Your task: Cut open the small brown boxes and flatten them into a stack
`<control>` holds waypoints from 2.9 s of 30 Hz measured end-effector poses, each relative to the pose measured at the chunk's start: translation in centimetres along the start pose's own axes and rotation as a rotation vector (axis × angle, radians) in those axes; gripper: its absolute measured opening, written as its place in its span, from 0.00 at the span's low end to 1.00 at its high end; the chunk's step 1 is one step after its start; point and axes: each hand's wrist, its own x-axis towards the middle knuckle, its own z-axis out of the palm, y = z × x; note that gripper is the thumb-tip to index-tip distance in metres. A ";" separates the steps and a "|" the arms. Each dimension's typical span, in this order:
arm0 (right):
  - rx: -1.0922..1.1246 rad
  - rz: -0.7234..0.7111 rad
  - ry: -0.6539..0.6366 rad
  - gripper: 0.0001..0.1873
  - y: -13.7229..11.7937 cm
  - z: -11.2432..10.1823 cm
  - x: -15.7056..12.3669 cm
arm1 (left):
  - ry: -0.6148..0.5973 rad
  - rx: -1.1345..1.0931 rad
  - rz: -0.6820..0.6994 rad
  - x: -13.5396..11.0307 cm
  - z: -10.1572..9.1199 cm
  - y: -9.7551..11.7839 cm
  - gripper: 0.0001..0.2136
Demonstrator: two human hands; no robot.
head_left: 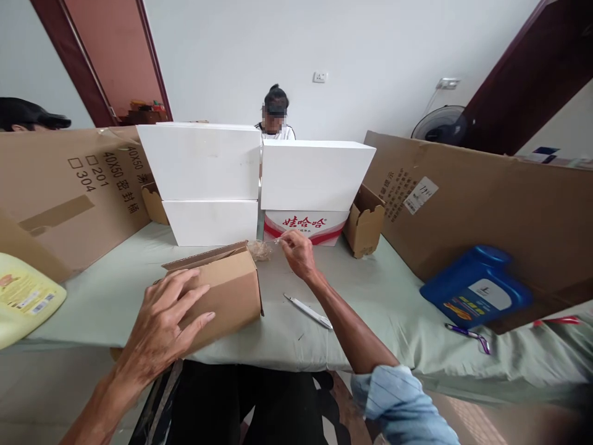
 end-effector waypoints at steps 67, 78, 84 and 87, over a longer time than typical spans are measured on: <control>0.244 -0.642 -0.832 0.18 -9.9 -9.0 -2.8 | -0.764 -0.184 0.086 1.3 -6.0 -1.4 0.18; 0.731 -0.153 -0.390 0.10 -6.3 -7.8 -7.8 | -0.408 -0.210 -0.067 -2.0 -6.0 -4.0 0.22; 0.855 0.053 -0.206 0.05 -5.2 -5.3 -9.8 | -0.414 -0.278 -0.113 -2.2 -6.3 -4.1 0.26; 0.908 0.078 -0.159 0.04 -5.4 -4.4 -10.2 | -0.387 -0.276 -0.111 -2.5 -6.4 -4.9 0.26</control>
